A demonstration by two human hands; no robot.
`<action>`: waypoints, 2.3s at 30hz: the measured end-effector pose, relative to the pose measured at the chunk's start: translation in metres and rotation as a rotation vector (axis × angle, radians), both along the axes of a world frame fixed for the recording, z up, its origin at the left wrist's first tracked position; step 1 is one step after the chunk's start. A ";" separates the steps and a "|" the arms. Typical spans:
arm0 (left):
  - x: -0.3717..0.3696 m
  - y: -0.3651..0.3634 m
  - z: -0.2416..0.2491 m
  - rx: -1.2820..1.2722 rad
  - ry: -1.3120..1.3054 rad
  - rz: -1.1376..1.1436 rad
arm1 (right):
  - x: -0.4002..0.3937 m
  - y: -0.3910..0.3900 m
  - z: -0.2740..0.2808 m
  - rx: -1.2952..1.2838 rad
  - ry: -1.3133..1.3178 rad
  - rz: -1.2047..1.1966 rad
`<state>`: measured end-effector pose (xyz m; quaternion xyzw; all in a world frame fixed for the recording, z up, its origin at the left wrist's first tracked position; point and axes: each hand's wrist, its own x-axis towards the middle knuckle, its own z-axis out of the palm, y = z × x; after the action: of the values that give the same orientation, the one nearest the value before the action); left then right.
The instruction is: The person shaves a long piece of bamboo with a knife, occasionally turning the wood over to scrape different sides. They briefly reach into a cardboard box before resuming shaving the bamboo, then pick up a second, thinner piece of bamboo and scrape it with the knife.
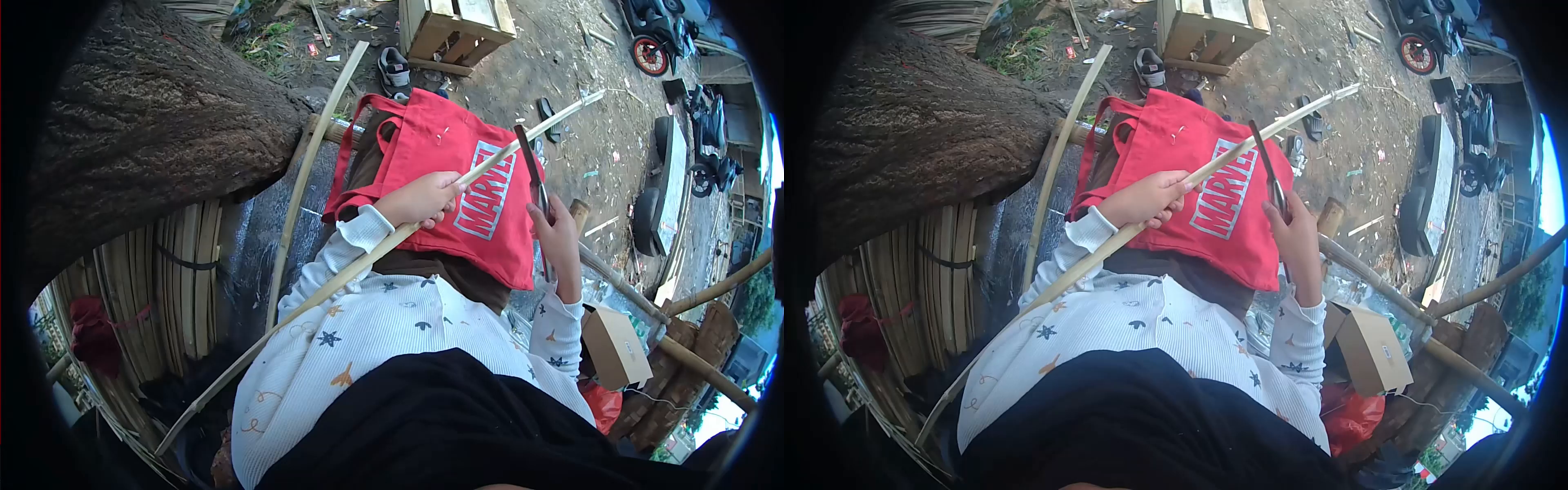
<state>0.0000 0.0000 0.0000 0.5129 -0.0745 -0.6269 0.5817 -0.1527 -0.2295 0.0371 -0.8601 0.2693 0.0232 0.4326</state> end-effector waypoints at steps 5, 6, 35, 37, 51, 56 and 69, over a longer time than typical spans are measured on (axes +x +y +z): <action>-0.021 0.002 -0.006 -0.066 0.323 -0.063 | -0.035 0.063 0.020 -0.244 -0.066 0.124; -0.027 -0.006 -0.002 -0.099 0.326 -0.098 | -0.044 0.065 0.023 -0.265 -0.176 0.141; -0.055 -0.013 -0.024 0.053 0.242 -0.216 | -0.092 -0.013 -0.084 -0.635 -0.080 0.163; -0.048 -0.021 -0.019 0.052 0.198 -0.202 | -0.080 -0.012 -0.063 -0.748 -0.103 0.207; -0.046 -0.010 -0.027 0.075 0.328 -0.202 | -0.077 0.016 -0.048 -0.792 -0.305 0.408; -0.047 -0.005 -0.027 0.049 0.259 -0.229 | -0.086 -0.039 -0.092 -0.650 0.131 -0.143; -0.044 -0.007 -0.027 0.026 0.278 -0.205 | -0.069 -0.047 -0.072 -0.428 0.060 -0.237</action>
<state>-0.0437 -0.0067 -0.0269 0.4185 -0.0374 -0.7487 0.5128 -0.2212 -0.2761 -0.0353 -0.8936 0.3797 -0.0598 0.2318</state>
